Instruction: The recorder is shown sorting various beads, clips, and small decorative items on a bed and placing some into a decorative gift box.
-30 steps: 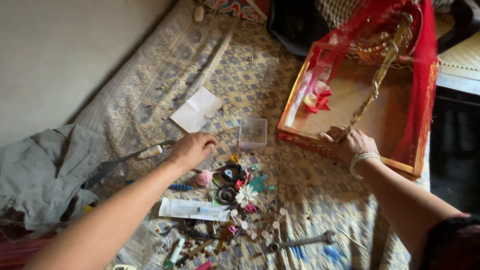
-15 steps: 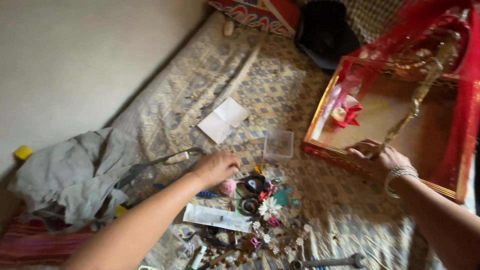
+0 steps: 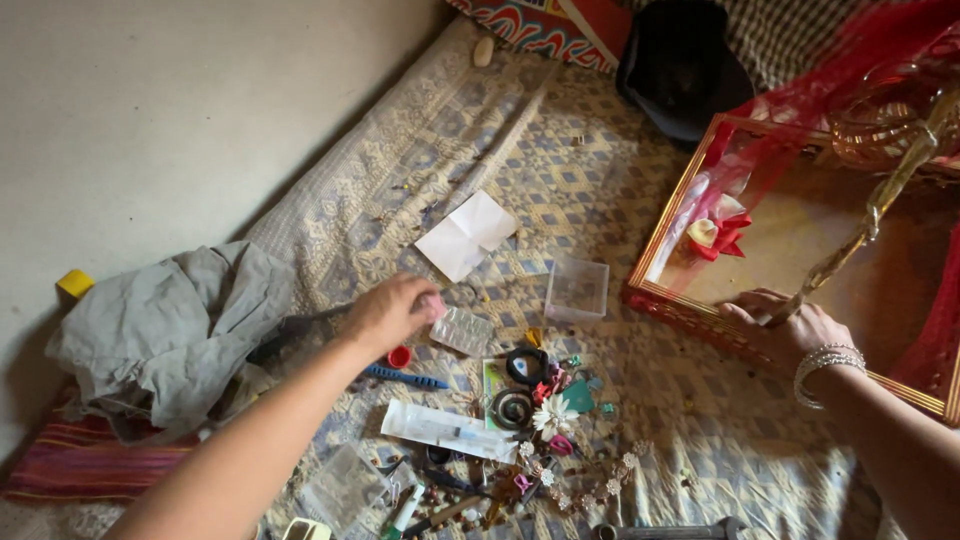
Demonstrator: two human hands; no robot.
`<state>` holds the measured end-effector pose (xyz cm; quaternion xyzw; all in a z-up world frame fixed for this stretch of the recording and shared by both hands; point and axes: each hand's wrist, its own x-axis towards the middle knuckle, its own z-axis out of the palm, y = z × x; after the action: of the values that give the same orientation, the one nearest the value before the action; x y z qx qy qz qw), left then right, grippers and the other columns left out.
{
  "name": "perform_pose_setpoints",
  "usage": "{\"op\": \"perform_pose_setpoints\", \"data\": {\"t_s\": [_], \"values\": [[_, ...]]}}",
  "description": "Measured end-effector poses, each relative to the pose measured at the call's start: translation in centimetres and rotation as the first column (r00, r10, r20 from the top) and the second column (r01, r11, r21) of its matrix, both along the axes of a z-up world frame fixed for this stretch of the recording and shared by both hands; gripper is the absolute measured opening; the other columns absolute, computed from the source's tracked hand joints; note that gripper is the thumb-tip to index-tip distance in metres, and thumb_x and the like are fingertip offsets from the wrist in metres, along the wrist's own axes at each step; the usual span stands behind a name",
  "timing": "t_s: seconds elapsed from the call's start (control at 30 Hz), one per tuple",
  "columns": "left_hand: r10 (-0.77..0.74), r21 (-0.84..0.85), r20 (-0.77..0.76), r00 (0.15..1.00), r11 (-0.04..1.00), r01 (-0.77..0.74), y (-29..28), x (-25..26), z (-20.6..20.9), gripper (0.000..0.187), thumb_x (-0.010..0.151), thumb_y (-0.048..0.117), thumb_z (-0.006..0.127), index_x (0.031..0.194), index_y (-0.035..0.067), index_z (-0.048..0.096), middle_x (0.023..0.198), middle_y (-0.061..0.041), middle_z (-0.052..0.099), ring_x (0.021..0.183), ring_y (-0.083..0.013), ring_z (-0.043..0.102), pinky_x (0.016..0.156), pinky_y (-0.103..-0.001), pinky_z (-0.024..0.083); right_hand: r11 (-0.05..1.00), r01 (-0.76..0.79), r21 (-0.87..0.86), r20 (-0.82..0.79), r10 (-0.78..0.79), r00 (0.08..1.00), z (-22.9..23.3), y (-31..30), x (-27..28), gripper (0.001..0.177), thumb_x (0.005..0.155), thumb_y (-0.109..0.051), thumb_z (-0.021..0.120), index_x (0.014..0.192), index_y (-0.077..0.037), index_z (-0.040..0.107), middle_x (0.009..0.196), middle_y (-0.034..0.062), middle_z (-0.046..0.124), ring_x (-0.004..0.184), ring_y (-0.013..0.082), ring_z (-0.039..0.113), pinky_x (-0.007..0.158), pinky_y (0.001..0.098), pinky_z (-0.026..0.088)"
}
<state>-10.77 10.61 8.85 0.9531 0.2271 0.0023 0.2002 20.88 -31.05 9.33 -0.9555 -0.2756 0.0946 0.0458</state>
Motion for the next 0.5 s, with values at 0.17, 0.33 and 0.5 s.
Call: {"op": "perform_pose_setpoints", "data": {"t_s": [0.17, 0.33, 0.5], "values": [[0.070, 0.050, -0.028, 0.997, 0.996, -0.069, -0.5, 0.1, -0.5, 0.033, 0.094, 0.023, 0.066, 0.126, 0.017, 0.065, 0.125, -0.004, 0.063, 0.103, -0.0221, 0.067, 0.083, -0.038, 0.059, 1.000, -0.014, 0.019, 0.006, 0.014, 1.000, 0.1, 0.0, -0.2, 0.057, 0.094, -0.067, 0.045, 0.125, -0.029, 0.075, 0.118, 0.0003, 0.078, 0.110, 0.0271, 0.073, 0.088, 0.0446, 0.059], [-0.229, 0.195, -0.177, 0.957, 0.945, 0.262, -3.6, 0.6, -2.6, 0.038, 0.094, 0.022, 0.063, 0.132, 0.019, 0.061, 0.137, -0.004, 0.054, 0.117, -0.0203, 0.059, 0.111, -0.045, 0.041, 1.000, 0.010, -0.008, 0.004, -0.010, 1.000, 0.2, 0.1, -0.3, 0.056, 0.095, -0.067, 0.046, 0.125, -0.030, 0.075, 0.119, -0.0011, 0.077, 0.109, 0.0263, 0.073, 0.085, 0.0445, 0.059], [-0.497, 0.277, -0.215, 0.841, 0.795, 0.540, -4.5, -0.2, -6.9, 0.052, 0.089, 0.023, 0.068, 0.138, 0.018, 0.054, 0.153, -0.012, 0.039, 0.141, -0.0332, 0.038, 0.114, -0.051, 0.032, 0.996, -0.072, 0.048, 0.062, 0.069, 0.996, -1.1, -0.3, 0.7, 0.053, 0.097, -0.064, 0.045, 0.121, -0.028, 0.076, 0.120, -0.0012, 0.077, 0.106, 0.0276, 0.073, 0.083, 0.0437, 0.059]]}}
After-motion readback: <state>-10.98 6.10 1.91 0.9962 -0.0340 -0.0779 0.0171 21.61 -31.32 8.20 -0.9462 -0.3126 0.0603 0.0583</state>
